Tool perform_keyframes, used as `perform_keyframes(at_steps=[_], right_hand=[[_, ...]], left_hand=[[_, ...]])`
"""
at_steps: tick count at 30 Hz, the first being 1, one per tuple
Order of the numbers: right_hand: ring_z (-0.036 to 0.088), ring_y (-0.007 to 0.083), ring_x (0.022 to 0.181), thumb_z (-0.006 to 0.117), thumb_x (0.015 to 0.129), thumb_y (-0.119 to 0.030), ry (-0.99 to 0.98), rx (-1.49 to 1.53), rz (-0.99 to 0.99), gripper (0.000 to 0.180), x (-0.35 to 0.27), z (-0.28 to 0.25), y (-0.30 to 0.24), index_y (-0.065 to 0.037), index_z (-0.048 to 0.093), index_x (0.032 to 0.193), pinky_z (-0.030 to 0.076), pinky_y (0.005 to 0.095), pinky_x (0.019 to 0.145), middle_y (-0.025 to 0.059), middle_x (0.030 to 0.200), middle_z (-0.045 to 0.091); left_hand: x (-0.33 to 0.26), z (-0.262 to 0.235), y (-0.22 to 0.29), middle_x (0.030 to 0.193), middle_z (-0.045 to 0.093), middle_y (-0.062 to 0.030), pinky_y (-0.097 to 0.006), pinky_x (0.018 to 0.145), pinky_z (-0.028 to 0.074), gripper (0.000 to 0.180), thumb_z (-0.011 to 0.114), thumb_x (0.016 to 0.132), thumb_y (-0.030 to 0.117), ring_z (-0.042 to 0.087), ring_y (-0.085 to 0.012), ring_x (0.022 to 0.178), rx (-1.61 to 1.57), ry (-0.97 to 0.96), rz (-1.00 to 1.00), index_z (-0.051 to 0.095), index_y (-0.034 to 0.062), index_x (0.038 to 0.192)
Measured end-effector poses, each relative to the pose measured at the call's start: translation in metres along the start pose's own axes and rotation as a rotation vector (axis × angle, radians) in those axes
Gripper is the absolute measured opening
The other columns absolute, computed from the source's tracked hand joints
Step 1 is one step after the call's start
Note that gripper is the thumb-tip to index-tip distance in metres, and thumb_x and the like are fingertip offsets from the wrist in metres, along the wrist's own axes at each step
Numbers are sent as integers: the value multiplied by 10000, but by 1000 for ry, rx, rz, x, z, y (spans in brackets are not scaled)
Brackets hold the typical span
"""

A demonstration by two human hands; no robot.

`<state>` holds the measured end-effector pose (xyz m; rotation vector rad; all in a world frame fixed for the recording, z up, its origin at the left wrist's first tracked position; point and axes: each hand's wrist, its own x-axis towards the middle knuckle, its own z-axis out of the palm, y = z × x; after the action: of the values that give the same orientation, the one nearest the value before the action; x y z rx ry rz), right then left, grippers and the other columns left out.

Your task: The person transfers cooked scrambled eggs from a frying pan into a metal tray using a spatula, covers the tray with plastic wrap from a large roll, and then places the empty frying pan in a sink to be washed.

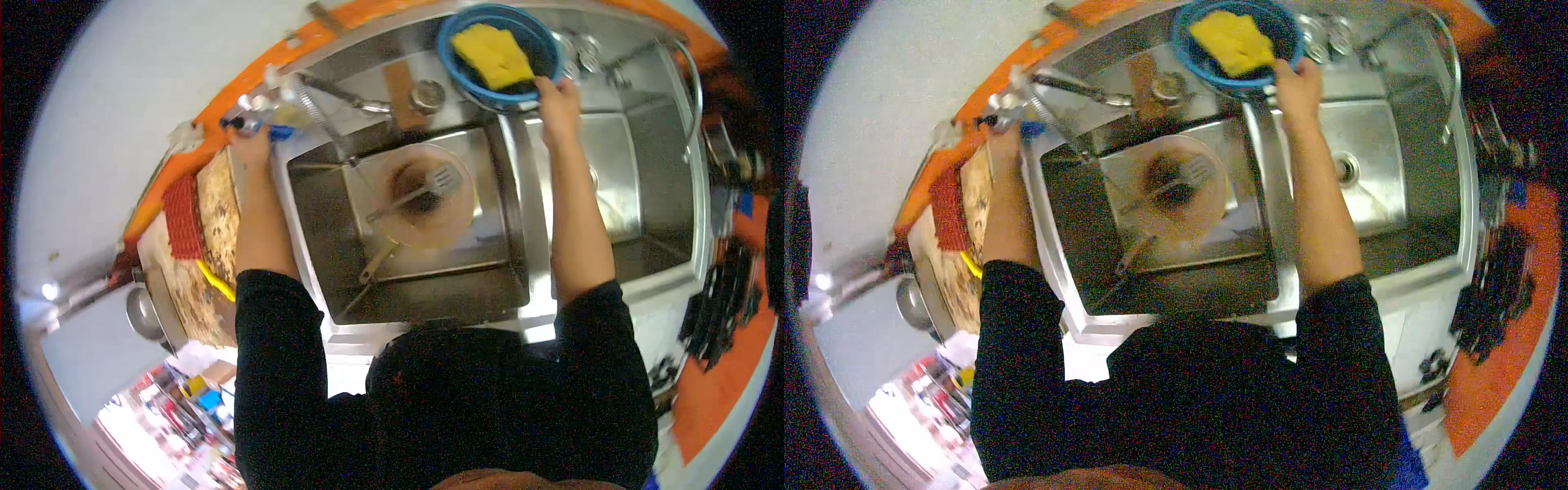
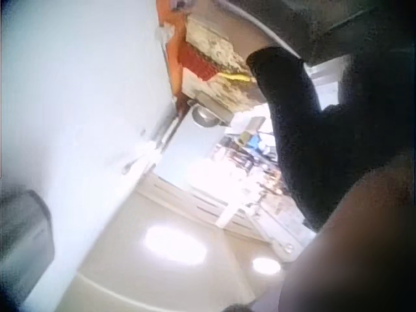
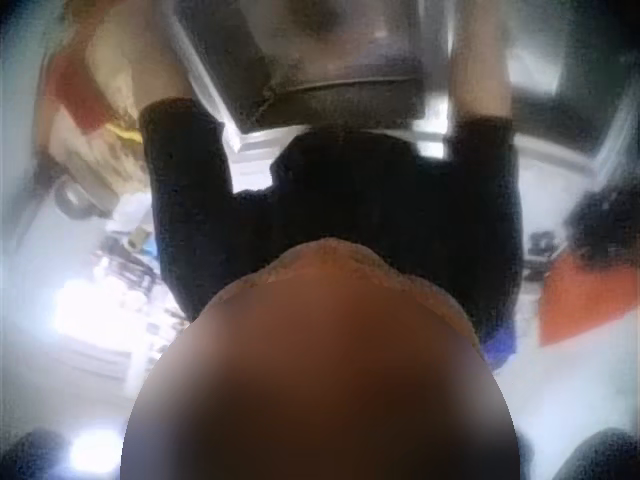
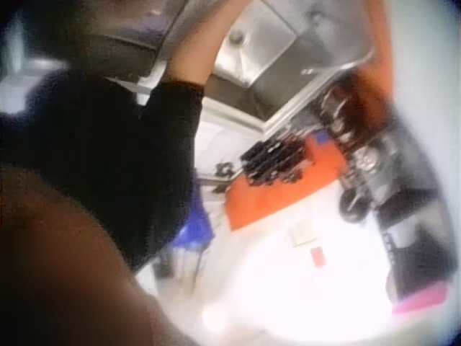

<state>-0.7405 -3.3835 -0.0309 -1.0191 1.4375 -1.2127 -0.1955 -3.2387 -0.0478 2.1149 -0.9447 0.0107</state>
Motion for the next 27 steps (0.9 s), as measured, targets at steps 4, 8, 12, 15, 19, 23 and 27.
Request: perform_keyframes(at_steps=[4, 8, 12, 15, 19, 23, 27], right_hand=[[475, 106, 587, 583, 753, -120, 77, 103, -96, 87, -8, -21, 9, -39, 594, 783, 379, 280, 539, 12, 656, 553], [489, 101, 649, 563, 737, -87, 10, 73, -23, 98, -52, -93, 9, -38, 587, 819, 394, 253, 601, 10, 721, 569], [483, 92, 694, 536, 737, -62, -79, 165, 69, 124, -115, -138, -5, -40, 566, 856, 393, 234, 653, -4, 754, 557], [459, 80, 667, 524, 749, -51, -148, -12, 129, 57, -153, -180, 13, -64, 535, 803, 390, 234, 639, -25, 714, 518], [448, 63, 674, 570, 778, -53, 16, 90, 211, 87, -208, -195, 24, -91, 492, 777, 382, 221, 635, -35, 706, 509], [458, 71, 679, 564, 813, -55, 34, 27, 259, 63, -235, -199, 27, -77, 508, 797, 391, 233, 641, -28, 711, 512], [467, 87, 697, 615, 845, -157, 56, -62, 198, 123, -239, -207, 43, -73, 525, 855, 405, 239, 654, -8, 754, 514]], left_hand=[[15, 0, -6, 1178, 524, -165, -321, 913, 406, 704, 771, 621, 178, 512, -246, 1078, -269, -161, -154, 442, -47, 1201], [-14, 18, 70, 1184, 517, -145, -327, 895, 417, 661, 757, 676, 138, 513, -225, 1064, -22, -155, -181, 416, -20, 1219], [-19, 8, 61, 1205, 498, -154, -335, 913, 408, 714, 762, 691, 151, 506, -230, 1069, -157, -117, 76, 361, -23, 1255], [-18, 5, 55, 1229, 476, -170, -332, 951, 381, 817, 779, 674, 209, 490, -247, 1092, -269, -150, 20, 305, -67, 1280], [-22, 3, -3, 1271, 424, -216, -338, 983, 357, 905, 792, 658, 279, 449, -278, 1141, -200, 41, -60, 272, -113, 1288], [-77, -18, 29, 1294, 387, -244, -353, 986, 355, 964, 811, 636, 324, 424, -285, 1166, -96, 170, -121, 263, -125, 1290], [-148, -68, 35, 1247, 427, -236, -360, 958, 379, 907, 818, 633, 331, 457, -289, 1116, -205, 253, -19, 319, -107, 1252]])
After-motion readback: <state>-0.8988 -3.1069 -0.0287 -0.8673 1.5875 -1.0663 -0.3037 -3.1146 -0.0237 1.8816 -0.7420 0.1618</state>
